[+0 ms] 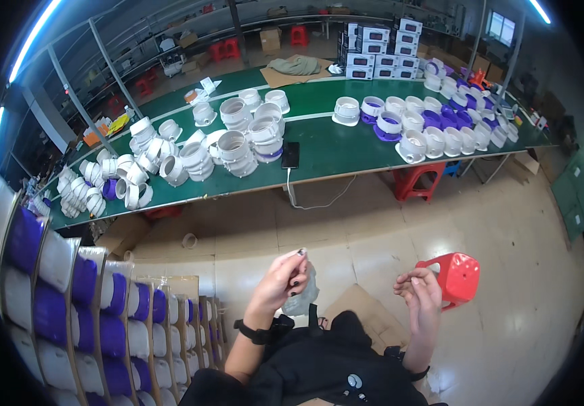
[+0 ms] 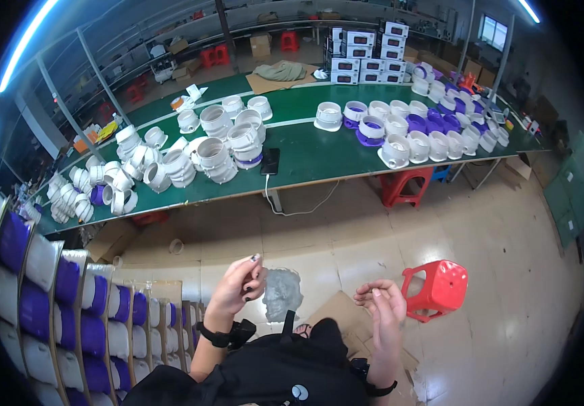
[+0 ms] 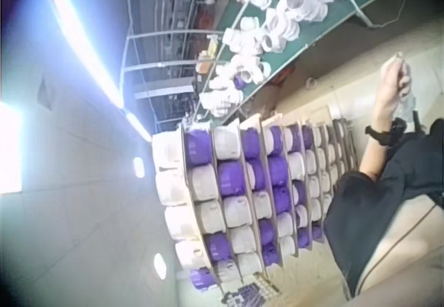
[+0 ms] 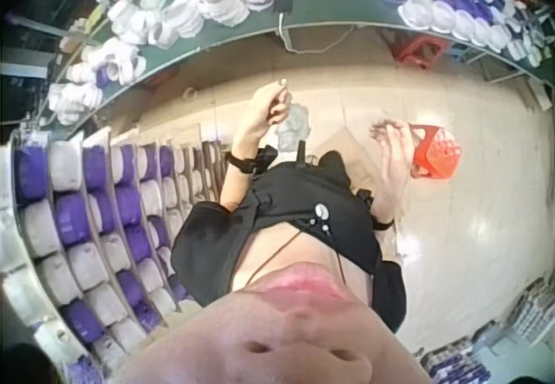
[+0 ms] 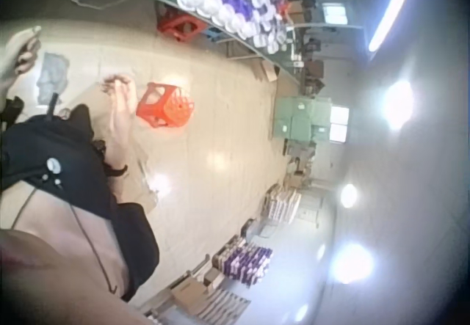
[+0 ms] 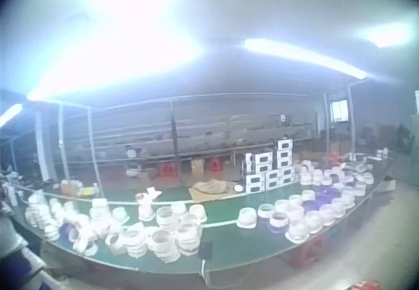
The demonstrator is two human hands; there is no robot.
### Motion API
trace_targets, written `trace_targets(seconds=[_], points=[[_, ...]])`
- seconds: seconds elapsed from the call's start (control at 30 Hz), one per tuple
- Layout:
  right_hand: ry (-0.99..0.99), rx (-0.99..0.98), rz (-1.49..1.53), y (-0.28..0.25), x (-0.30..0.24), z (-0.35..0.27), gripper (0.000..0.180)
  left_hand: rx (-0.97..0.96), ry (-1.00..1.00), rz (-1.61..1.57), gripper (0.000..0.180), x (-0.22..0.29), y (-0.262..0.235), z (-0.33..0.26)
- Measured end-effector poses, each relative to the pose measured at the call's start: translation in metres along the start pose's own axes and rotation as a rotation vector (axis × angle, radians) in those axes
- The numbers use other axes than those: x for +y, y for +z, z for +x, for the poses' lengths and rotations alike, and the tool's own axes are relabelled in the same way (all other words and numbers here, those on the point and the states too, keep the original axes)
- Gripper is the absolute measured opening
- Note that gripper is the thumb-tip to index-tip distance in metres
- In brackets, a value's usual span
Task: Stack molded plastic housings onto a wooden pallet separated by cardboard sheets.
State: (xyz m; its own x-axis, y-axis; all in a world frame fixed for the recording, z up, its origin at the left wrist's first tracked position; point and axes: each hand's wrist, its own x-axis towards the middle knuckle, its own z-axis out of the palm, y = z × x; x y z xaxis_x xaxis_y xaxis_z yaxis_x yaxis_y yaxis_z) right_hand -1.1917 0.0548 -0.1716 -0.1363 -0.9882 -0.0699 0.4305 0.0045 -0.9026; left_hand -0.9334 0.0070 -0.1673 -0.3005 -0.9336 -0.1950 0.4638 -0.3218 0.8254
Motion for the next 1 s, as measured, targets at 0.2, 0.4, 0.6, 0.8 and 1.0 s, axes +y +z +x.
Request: trace_targets(seconds=[0.2,0.4,0.6,0.8,1.0], points=[[0.050,-0.041,-0.021,-0.005,-0.004,0.160,0.013,-0.087,-0.062,-0.078,0.029,0.022,0.002,0.145],[0.143,-0.198,0.019,0.010,-0.018,0.328,0.017,-0.063,-0.033,-0.804,0.028,0.045,-0.012,0.276],[0.157,-0.308,-0.019,0.068,-0.029,0.476,0.021,-0.026,-0.060,-1.351,0.026,0.101,-0.024,0.387],[-0.050,-0.512,0.165,0.199,-0.053,0.641,0.034,-0.545,0.214,-1.239,0.022,0.225,0.017,0.544],[0.065,-0.334,0.055,0.323,0.059,0.840,0.041,0.241,0.615,-0.931,0.021,0.274,-0.075,0.680]])
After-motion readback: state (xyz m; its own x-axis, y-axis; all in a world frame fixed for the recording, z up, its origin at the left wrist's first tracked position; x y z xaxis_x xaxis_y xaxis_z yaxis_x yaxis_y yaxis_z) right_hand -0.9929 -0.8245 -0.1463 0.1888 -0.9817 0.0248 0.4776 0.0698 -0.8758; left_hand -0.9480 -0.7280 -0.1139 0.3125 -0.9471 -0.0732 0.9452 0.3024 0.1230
